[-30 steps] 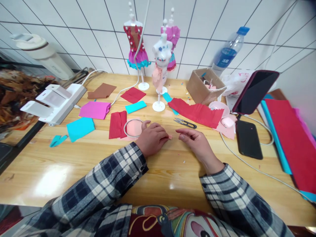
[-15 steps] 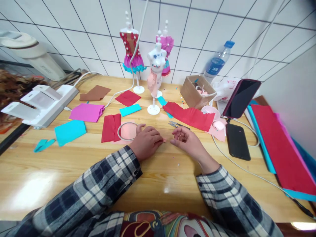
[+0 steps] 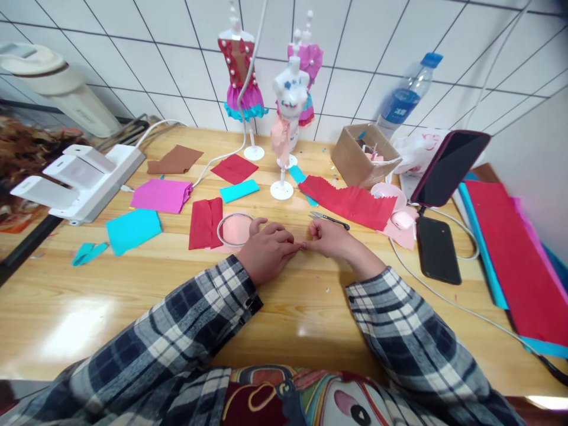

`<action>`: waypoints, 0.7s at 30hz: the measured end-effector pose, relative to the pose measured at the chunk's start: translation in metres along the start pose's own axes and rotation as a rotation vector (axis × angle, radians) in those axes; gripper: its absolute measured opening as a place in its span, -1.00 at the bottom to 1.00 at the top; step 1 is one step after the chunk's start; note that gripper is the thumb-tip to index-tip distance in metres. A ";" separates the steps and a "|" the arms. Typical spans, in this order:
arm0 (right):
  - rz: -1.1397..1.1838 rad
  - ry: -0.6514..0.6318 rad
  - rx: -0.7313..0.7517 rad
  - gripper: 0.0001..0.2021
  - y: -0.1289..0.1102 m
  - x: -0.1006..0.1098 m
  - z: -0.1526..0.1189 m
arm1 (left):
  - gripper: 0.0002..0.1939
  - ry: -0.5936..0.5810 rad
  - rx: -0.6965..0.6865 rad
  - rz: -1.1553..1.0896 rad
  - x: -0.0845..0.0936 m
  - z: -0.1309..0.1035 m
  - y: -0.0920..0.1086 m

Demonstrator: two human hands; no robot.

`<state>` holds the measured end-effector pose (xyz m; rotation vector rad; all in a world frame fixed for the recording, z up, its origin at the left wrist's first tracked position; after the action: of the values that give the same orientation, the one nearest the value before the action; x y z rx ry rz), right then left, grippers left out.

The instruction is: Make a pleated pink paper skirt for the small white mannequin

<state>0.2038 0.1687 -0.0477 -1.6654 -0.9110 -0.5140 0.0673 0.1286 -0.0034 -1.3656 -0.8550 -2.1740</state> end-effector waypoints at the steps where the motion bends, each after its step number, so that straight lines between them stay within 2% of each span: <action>1: -0.033 0.001 0.007 -0.67 0.000 0.000 0.000 | -0.78 0.002 0.000 -0.001 0.000 0.000 0.000; 8: -0.235 -0.066 -0.006 -0.73 -0.008 0.002 0.013 | -0.75 -0.016 0.016 -0.014 -0.003 0.000 -0.003; 11: -0.238 -0.159 -0.018 -0.72 -0.014 0.001 0.022 | -0.74 -0.020 0.016 -0.023 -0.003 0.001 -0.004; 14: -0.189 -0.212 0.023 -0.79 -0.018 -0.001 0.018 | -0.74 -0.026 0.016 -0.022 -0.002 0.000 -0.004; 16: -0.153 -0.176 0.077 -0.83 -0.018 -0.001 0.008 | -0.75 -0.026 0.012 -0.026 -0.001 0.000 -0.003; 21: -0.150 0.106 0.196 -0.85 -0.010 0.007 -0.018 | -0.78 -0.012 0.000 -0.007 -0.001 -0.001 -0.001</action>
<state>0.2020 0.1543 -0.0311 -1.3876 -0.9806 -0.5898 0.0669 0.1288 -0.0052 -1.3786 -0.8656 -2.1728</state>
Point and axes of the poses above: each hand's wrist, its own z-axis towards the middle knuckle, its own x-axis out of the back of the hand, y = z × x, the point moved 8 cm from there along z, towards the middle knuckle, and after that the axes turned 4 degrees about y, right-handed, at the moved point
